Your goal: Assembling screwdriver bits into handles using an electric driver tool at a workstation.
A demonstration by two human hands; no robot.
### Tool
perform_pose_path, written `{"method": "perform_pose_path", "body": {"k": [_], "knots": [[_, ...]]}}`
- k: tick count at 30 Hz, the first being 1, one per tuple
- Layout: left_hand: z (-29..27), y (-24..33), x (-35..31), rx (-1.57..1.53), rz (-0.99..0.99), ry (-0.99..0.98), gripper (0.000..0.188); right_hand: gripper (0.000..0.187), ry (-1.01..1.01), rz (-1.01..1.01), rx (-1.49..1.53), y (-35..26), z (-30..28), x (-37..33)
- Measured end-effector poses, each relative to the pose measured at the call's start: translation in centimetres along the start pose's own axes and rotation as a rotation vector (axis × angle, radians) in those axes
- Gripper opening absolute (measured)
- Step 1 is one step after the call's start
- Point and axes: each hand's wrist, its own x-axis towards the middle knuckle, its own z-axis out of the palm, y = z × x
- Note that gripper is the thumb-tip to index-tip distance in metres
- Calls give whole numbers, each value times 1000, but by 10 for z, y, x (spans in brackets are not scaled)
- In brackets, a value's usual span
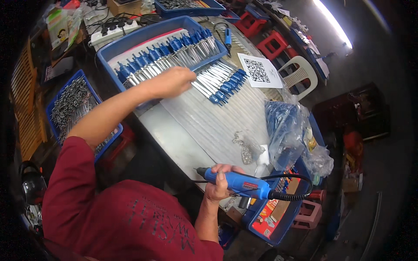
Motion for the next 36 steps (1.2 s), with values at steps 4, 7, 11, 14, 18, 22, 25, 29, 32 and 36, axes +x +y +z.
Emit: {"method": "perform_pose_path", "body": {"k": [4, 7, 11, 14, 18, 22, 25, 29, 32, 36], "knots": [[55, -6, 25, 35, -19, -134, 11, 41, 14, -18, -27, -1, 0, 0], [87, -18, 39, 106, -35, -152, 11, 42, -9, -34, -24, -2, -1, -1], [104, -21, 57, 207, -68, -248, 20, 41, -11, -32, -18, -3, -4, 0], [113, -32, 60, 263, -27, -273, 19, 41, 2, -15, -7, -3, -4, 1], [111, -36, 59, 259, 48, -244, 18, 41, 1, -6, 2, -2, -9, 3], [110, -40, 55, 292, 133, -205, 11, 41, 8, -11, -3, -1, -9, 5], [112, -42, 56, 309, 202, -197, 10, 41, 12, -12, -4, 0, -9, 7], [112, -40, 57, 371, 221, -159, 10, 41, 8, -14, -4, 1, -6, 9], [112, -36, 54, 367, 210, -139, 12, 41, 14, -15, 5, 1, -5, 9], [114, -30, 48, 281, 105, -170, 16, 40, 26, -14, 13, -2, -7, 4]]}}
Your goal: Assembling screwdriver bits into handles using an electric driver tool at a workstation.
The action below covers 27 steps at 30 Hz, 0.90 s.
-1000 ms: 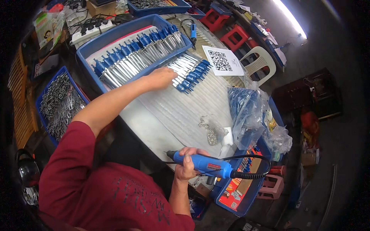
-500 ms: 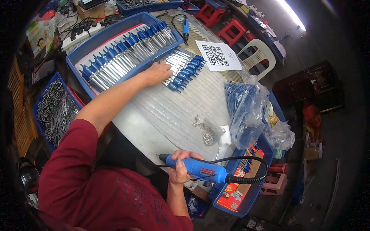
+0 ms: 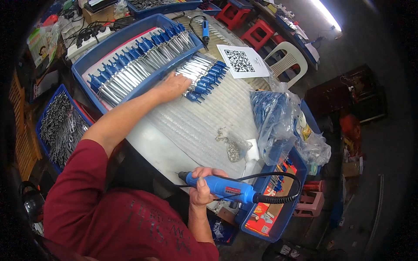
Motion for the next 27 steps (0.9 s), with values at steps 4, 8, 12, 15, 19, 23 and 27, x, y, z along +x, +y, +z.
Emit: {"method": "perform_pose_path", "body": {"k": [4, 8, 12, 15, 19, 23, 27], "knots": [[3, 12, -18, -141, -73, 176, 13, 40, -4, 18, -26, 1, 2, -3], [-33, 54, -55, -575, -260, 104, 15, 40, 2, -14, -9, -2, -3, -4], [-54, 83, -111, -1255, -507, -233, 13, 39, -13, -35, -6, 2, -5, 1], [-64, 106, -148, -1573, -685, -441, 10, 38, -11, -30, 3, 4, -3, 5], [-59, 130, -183, -1618, -734, -515, 11, 36, -48, -42, -6, 3, 1, 5], [-53, 141, -198, -1605, -843, -559, 14, 37, -60, -38, -37, 2, 0, 2], [-51, 146, -203, -1622, -901, -557, 16, 37, -70, -41, -59, 0, 3, -1]]}}
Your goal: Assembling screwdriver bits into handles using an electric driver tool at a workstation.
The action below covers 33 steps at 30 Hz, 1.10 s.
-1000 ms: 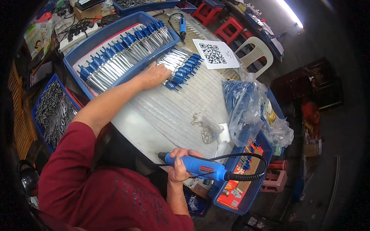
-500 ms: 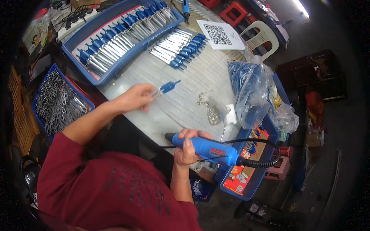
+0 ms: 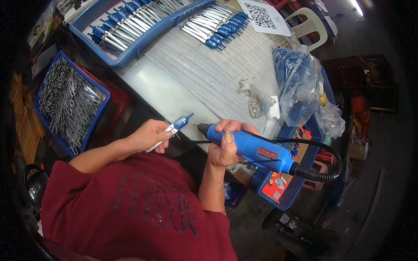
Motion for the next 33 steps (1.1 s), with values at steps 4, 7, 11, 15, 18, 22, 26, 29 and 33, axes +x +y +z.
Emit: {"method": "perform_pose_path", "body": {"k": [4, 7, 11, 15, 18, 22, 26, 29, 33], "knots": [[4, -4, 1, 45, -2, 22, 16, 38, -33, 6, -2, 0, 3, -1], [4, 2, -2, 70, -18, 13, 16, 38, -48, 5, -12, 1, 7, -1], [6, 6, -4, 79, -45, 29, 16, 42, -50, 13, 48, 4, 13, -3], [7, 6, -4, 72, -55, 31, 14, 43, -84, 11, 28, 5, 16, -4], [6, 3, -3, 65, -46, 24, 14, 43, -80, 28, 39, 5, 18, -4], [8, 3, -3, 21, -11, 67, 19, 43, -87, 22, 38, 7, 18, -4], [8, 1, -3, 5, -5, 68, 18, 44, -85, 17, 21, 7, 20, -4], [8, 4, -3, 23, -24, 73, 18, 43, -91, 24, 28, 8, 19, -4], [8, 1, -2, -8, -18, 69, 18, 43, -87, 31, 5, 8, 21, -4]]}}
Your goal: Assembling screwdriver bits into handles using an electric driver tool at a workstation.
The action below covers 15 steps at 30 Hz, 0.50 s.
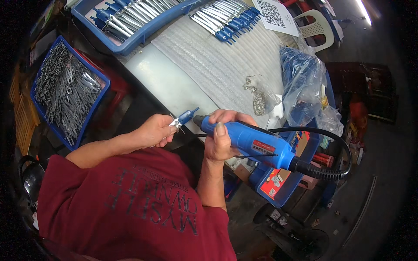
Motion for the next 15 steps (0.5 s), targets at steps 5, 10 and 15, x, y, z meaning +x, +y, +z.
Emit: {"method": "perform_pose_path", "body": {"k": [5, 10, 15], "knots": [[1, -1, 0, -8, 4, -2, 18, 40, -38, 5, -89, -2, 6, -1], [-2, -4, 3, -33, 15, -28, 18, 39, -54, 4, -117, 2, 13, -1], [-1, -6, 5, -31, 17, -24, 18, 38, -36, -3, -186, 8, 18, 0]]}}
